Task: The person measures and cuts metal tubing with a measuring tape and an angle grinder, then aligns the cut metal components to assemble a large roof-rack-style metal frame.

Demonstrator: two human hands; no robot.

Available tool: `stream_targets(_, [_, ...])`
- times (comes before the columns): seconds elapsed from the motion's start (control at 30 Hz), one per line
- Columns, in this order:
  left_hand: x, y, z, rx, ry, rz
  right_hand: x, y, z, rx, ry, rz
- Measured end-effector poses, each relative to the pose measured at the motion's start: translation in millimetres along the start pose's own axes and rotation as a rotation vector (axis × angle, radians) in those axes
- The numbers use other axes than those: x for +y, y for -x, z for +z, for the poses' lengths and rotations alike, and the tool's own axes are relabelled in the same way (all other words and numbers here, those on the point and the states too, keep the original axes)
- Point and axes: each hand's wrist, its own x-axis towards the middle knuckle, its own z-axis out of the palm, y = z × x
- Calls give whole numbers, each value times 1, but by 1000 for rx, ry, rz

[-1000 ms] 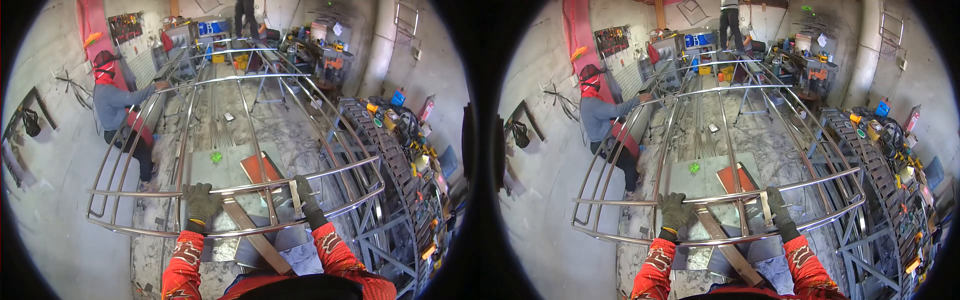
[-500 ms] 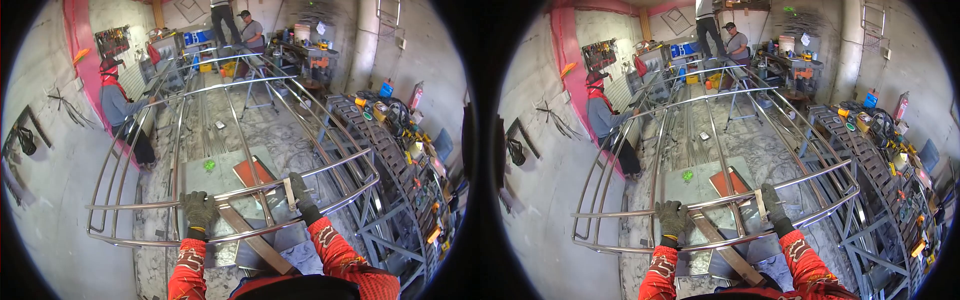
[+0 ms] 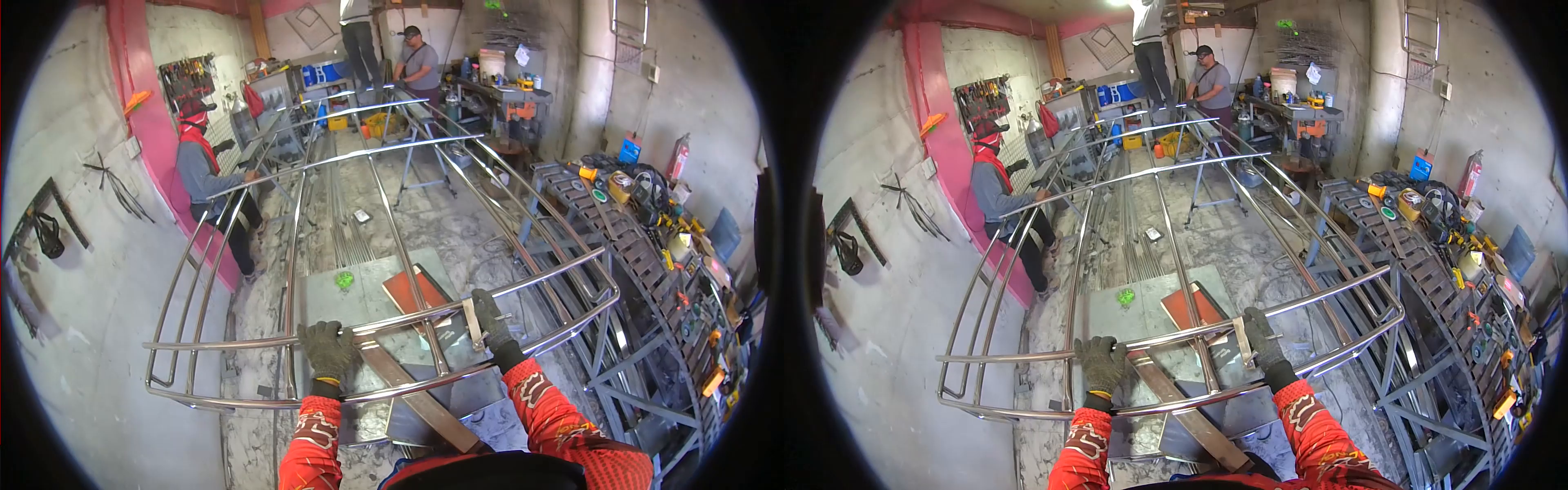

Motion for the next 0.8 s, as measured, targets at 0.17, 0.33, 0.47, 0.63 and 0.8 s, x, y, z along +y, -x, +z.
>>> stream_targets(0.17, [-2,1,2,3,20,1,15,-4,-4,-28,-115,30])
stream_targets(0.33, [2,2,-1,17,33,-26,-12,5,1,-54,-157,118])
stream_targets(0.47, [-2,3,3,19,23,-29,-26,10,12,-69,-37,31])
stream_targets(0.63, [1,1,1,8,12,-27,-28,16,14,-102,-10,50])
stream_targets(0.8, [1,2,3,7,11,-36,-33,14,16,-102,17,73])
